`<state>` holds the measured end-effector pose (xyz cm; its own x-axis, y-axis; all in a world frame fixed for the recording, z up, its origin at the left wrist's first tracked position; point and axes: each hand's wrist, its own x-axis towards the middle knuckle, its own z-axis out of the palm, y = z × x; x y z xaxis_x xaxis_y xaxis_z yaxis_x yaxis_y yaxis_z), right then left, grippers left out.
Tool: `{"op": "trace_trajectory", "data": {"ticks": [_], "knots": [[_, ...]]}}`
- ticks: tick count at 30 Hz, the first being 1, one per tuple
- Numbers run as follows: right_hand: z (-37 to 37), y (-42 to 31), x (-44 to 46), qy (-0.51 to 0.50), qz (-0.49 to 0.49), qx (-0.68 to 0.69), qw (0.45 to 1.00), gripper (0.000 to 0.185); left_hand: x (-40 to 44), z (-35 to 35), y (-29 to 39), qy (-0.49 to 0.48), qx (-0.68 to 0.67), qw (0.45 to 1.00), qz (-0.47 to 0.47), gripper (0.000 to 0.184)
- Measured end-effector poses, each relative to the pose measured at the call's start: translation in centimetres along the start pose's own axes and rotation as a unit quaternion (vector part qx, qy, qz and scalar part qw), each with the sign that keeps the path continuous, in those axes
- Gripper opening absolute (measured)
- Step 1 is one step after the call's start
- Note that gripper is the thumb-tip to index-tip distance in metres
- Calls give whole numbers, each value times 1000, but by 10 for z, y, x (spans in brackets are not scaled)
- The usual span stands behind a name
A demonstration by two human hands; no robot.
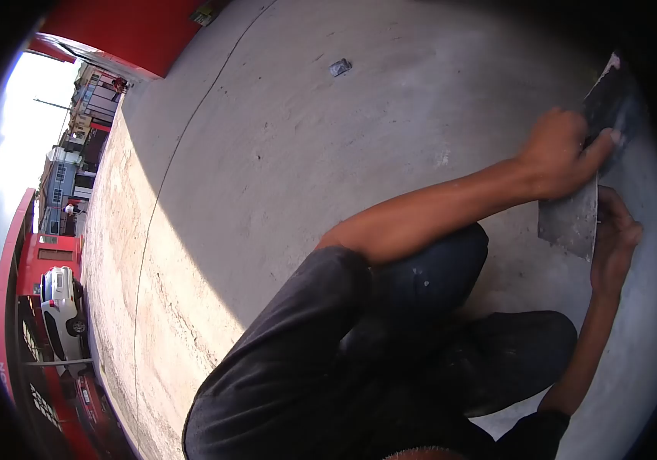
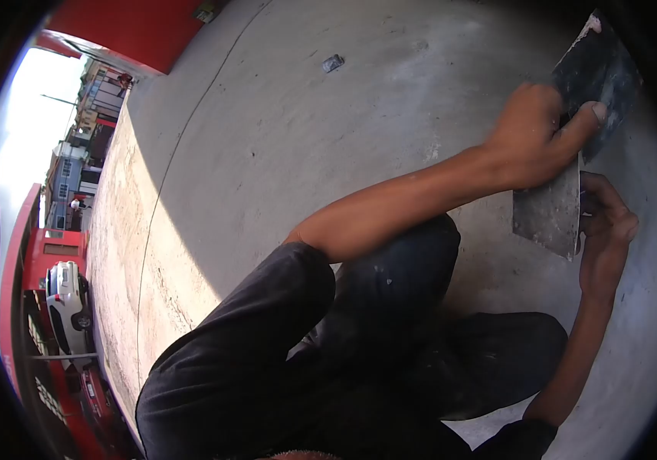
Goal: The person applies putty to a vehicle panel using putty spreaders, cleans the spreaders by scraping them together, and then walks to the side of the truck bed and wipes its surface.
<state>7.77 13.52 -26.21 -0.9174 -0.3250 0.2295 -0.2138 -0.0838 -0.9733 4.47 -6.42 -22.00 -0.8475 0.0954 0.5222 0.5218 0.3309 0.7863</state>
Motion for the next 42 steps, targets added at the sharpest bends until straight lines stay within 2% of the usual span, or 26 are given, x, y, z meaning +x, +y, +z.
{"op": "trace_trajectory", "data": {"ticks": [1,3,4,6,9,10,12,15,18,21,22,24,27,33,39,42], "knots": [[14,0,-1,18,-14,-38,999,87,-1,0,0,22,1,1000,4,52],[21,-6,-4,-50,-16,-155,986,78,-1,0,-2,67,6,998,12,55],[30,-18,-2,-65,18,-126,990,56,-2,-1,-4,66,17,998,3,54],[30,-20,3,-66,66,-155,984,46,-2,-5,-14,66,43,997,-13,52],[26,-10,7,-39,115,-163,979,35,3,-7,-32,123,-55,989,-62,40],[25,-7,7,-22,129,-160,978,32,4,-10,-33,143,-147,974,-98,35],[24,-6,7,4,134,-108,985,31,8,-19,-34,184,-328,912,-163,32],[12,6,13,-13,114,-24,993,32,6,-50,-43,132,-317,933,-105,32],[-12,25,18,31,116,121,985,36,0,-68,-33,117,-325,930,-125,38],[-9,34,27,59,77,287,953,41,-8,-83,-16,104,-343,915,-184,48],[-14,36,31,1,68,313,947,42,-10,-85,-17,111,-355,908,-192,49],[-17,43,36,-27,79,300,950,42,-10,-88,-18,122,-381,893,-207,52],[-14,47,42,-51,92,269,957,45,-12,-96,-13,133,-428,863,-234,43],[-4,40,43,-50,90,305,947,54,-16,-98,-13,89,-428,862,-257,27],[-12,48,48,-91,56,329,938,52,-15,-89,-14,59,-428,863,-260,33],[-6,42,46,-93,48,337,936,50,-16,-82,-8,43,-388,888,-245,36]]}}
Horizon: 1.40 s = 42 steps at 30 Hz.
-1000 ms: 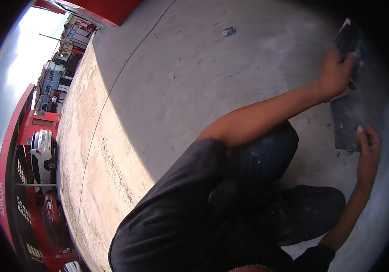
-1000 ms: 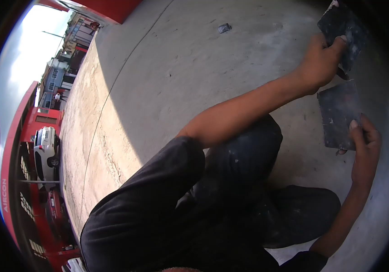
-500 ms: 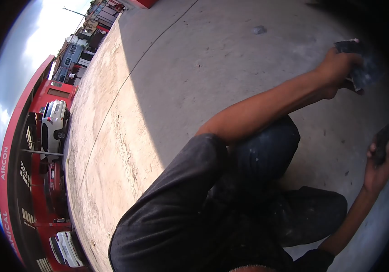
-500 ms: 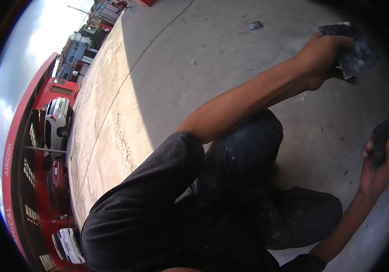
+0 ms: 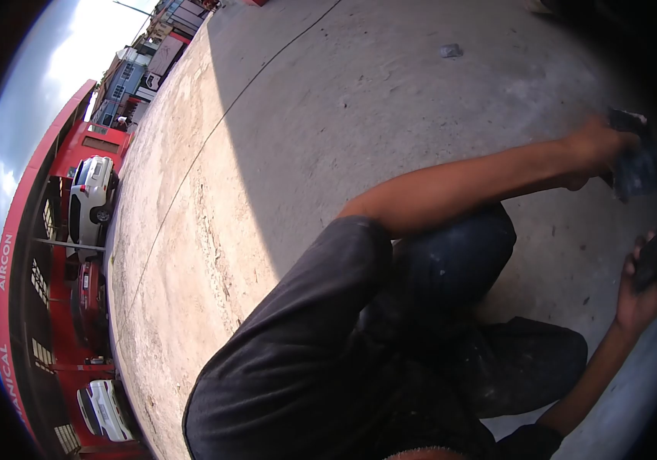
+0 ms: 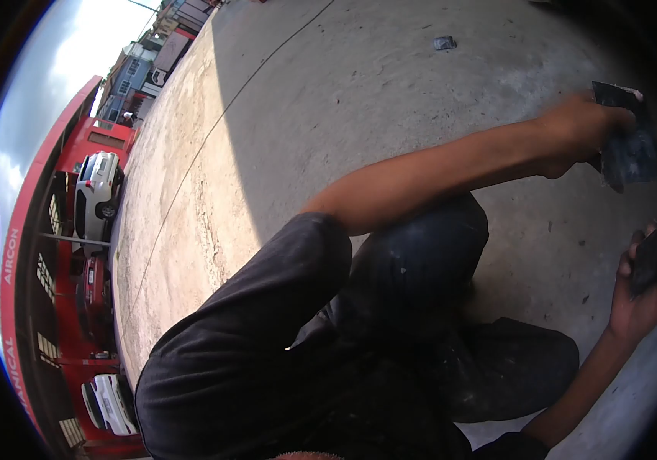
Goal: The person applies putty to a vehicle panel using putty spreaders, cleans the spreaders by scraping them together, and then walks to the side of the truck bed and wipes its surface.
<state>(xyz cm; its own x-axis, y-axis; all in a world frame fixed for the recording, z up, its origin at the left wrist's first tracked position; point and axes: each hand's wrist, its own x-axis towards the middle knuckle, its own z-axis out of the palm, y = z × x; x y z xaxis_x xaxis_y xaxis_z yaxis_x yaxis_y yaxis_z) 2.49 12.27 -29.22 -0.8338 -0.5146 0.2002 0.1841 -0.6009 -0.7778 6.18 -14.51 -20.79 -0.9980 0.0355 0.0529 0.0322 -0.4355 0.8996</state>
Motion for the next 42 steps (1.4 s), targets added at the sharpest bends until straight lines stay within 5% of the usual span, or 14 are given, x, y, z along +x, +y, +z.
{"op": "trace_trajectory", "data": {"ticks": [32,42], "knots": [[13,-11,-4,45,-6,11,999,37,-5,6,-5,-65,112,991,-17,39],[49,-21,-14,286,-7,-85,954,38,-6,20,-18,-161,246,956,13,42]]}}
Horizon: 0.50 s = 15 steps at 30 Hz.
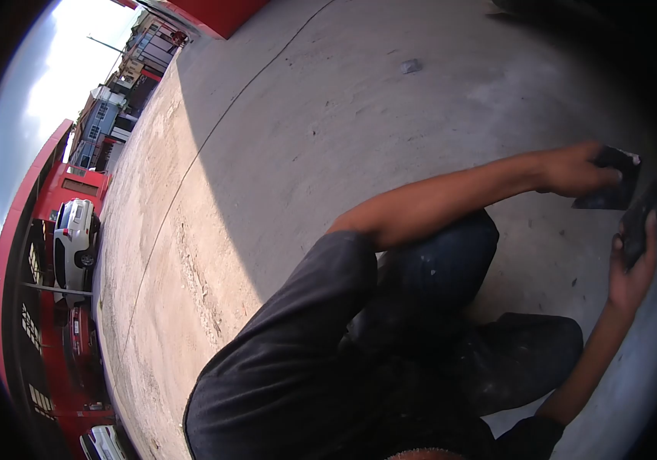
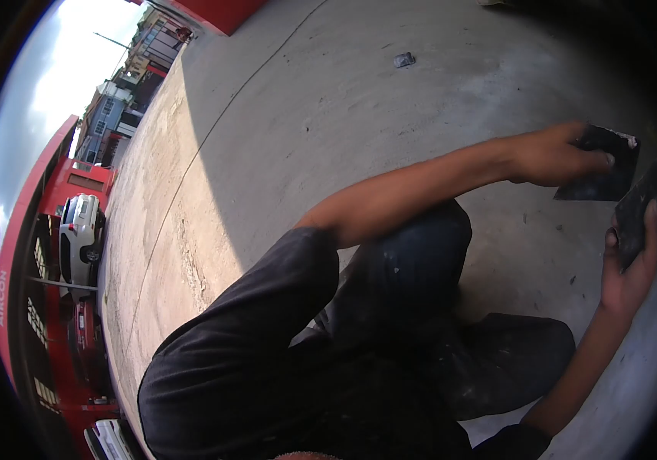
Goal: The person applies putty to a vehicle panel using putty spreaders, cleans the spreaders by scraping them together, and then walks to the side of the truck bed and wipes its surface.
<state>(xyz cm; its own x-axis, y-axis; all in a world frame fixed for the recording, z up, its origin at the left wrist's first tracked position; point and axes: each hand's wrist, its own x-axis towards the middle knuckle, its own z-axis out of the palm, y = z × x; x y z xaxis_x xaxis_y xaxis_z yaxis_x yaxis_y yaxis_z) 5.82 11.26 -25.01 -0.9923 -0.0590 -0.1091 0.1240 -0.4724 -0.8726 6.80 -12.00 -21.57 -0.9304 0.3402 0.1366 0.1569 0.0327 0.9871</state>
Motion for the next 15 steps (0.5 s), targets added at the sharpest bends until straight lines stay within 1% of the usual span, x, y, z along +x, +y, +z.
{"op": "trace_trajectory", "data": {"ticks": [4,6,8,9,12,14,15], "knots": [[-9,0,3,53,-22,-12,998,38,3,10,6,-37,17,999,14,40],[-14,4,2,62,-62,-52,995,40,5,16,7,-62,29,997,23,40],[-23,0,8,93,-23,-2,995,42,4,23,12,-93,-12,996,9,41],[-23,-3,6,99,-25,-11,995,42,4,25,13,-104,-30,994,1,42],[-20,-4,1,97,-29,-26,995,42,9,34,9,-111,-86,990,-24,52],[-26,-5,1,87,-50,-33,994,41,11,50,5,-119,-206,971,21,60],[-27,-3,0,98,-56,-34,993,41,14,57,2,-123,-266,955,45,63]]}}
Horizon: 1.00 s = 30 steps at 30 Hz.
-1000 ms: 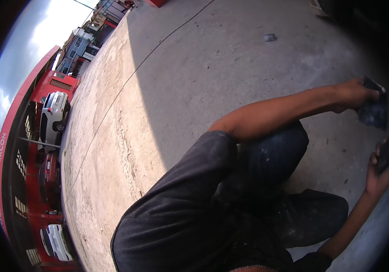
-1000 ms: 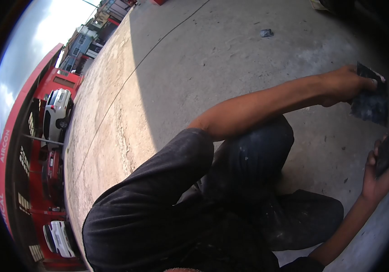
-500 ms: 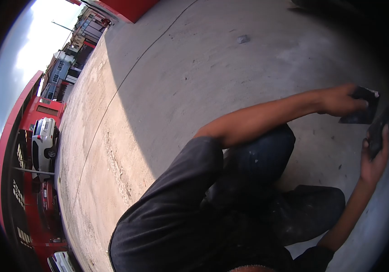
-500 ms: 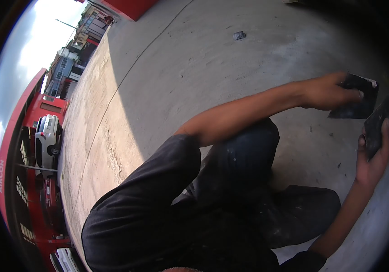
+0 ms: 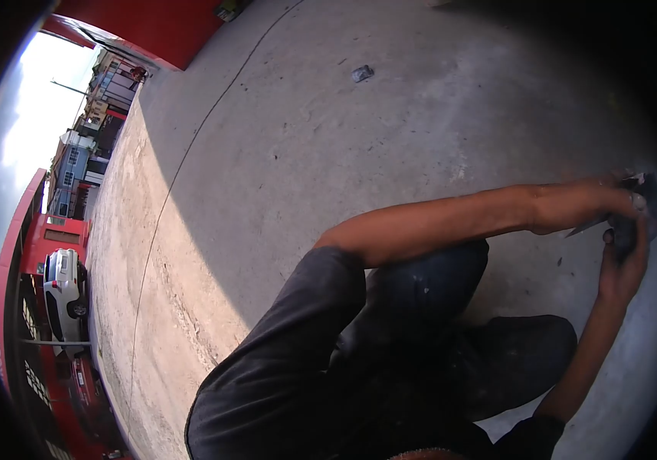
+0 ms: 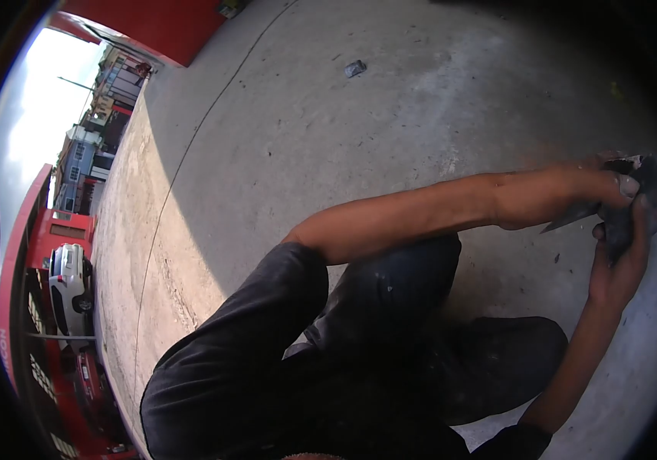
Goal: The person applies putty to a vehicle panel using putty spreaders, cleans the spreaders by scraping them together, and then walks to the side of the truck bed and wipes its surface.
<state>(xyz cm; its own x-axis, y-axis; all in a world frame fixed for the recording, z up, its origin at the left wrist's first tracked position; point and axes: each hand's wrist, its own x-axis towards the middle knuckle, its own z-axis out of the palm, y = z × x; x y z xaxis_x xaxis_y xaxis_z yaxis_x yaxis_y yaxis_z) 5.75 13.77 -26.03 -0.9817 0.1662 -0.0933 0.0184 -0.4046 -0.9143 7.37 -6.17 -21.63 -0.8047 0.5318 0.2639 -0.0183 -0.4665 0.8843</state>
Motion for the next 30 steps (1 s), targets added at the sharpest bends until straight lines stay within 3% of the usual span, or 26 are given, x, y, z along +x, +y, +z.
{"op": "trace_trajectory", "data": {"ticks": [5,11,15,18,20,23,25,28,29,30], "knots": [[11,0,-6,-4,-6,-19,1000,40,7,-6,-2,-36,7,998,42,65],[1,-2,6,81,-25,-9,996,36,7,-12,2,-49,78,995,33,70],[-11,7,12,0,-54,-43,998,35,2,-5,-8,-16,162,983,82,81],[7,3,-15,-41,-95,-163,981,32,0,-7,-4,-25,197,980,0,80],[11,-4,-31,-129,-55,-152,978,29,2,-10,2,-67,157,981,-88,73],[31,-14,-59,-227,-95,-148,958,18,-2,-9,5,-78,139,969,-187,57],[32,-20,-57,-240,-81,-110,961,20,-3,-6,2,-60,80,986,-136,67],[31,-31,-47,-100,-63,-16,993,22,0,-16,-6,-2,106,994,-15,100],[27,-32,-40,-78,-61,-13,995,22,5,-12,-13,0,101,995,17,98],[25,-32,-36,-62,-56,-8,996,23,5,-8,-14,3,103,995,-12,97]]}}
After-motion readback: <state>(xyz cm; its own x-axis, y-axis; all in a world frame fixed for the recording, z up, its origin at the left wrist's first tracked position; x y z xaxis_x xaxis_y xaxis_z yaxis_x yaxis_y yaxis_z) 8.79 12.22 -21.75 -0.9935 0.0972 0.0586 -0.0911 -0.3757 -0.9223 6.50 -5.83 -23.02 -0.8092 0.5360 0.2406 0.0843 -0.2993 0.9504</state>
